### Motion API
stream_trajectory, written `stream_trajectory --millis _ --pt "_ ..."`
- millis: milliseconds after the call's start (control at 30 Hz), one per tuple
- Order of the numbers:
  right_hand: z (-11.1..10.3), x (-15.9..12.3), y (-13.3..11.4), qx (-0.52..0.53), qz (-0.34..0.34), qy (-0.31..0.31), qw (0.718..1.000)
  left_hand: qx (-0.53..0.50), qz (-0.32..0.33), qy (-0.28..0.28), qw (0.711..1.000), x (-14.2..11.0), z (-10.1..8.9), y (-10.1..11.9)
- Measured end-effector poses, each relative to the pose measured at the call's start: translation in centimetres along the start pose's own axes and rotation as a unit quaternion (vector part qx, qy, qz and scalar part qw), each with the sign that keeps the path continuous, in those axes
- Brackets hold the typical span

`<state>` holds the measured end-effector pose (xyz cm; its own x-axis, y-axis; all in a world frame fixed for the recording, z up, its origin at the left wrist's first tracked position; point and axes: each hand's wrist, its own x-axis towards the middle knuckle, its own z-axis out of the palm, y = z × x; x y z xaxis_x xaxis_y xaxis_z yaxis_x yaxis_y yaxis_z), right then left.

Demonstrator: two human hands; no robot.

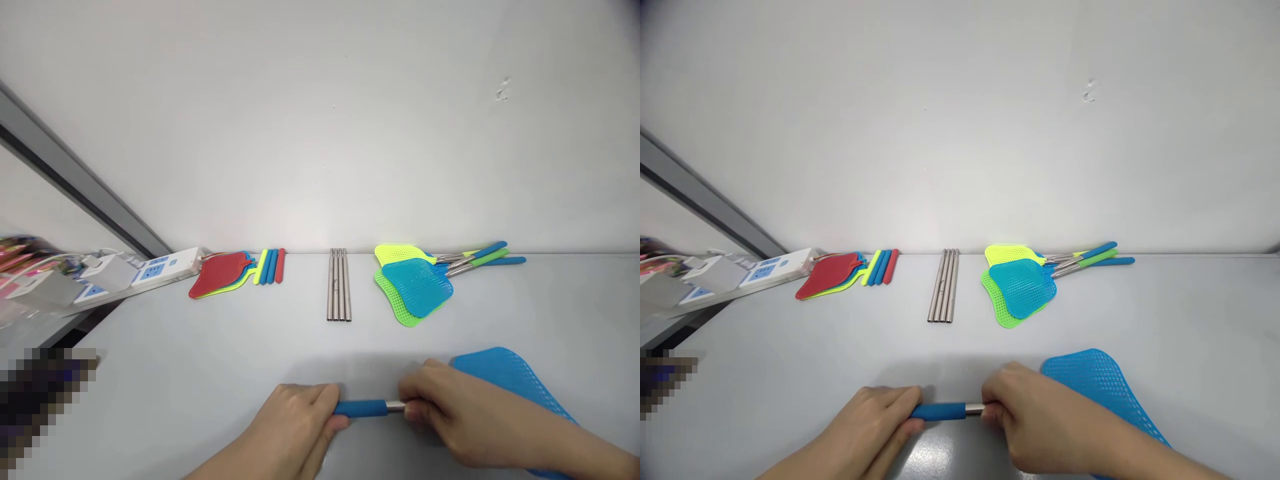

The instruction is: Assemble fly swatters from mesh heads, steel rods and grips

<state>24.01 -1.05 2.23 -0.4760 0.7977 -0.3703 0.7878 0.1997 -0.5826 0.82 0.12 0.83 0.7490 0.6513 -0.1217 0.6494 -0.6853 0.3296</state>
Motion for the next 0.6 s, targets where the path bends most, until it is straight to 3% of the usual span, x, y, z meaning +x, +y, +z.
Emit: stream_trajectory --millis 267,500,600 --pt "0.6 -0.3 -0.1 0.031 0.007 -0.02 0.999 -0.1 -0.057 0.015 0.993 -0.9 -1.2 1.2" --pt "0.0 0.0 -0.1 0.057 0.028 -0.041 0.997 -0.142 -0.07 -0.052 0.986 -0.7 -1.6 1.3" --pt "-0.7 0.4 0.4 0.115 0.044 -0.093 0.988 -0.138 -0.077 -0.036 0.987 -0.3 -1.2 0.9"
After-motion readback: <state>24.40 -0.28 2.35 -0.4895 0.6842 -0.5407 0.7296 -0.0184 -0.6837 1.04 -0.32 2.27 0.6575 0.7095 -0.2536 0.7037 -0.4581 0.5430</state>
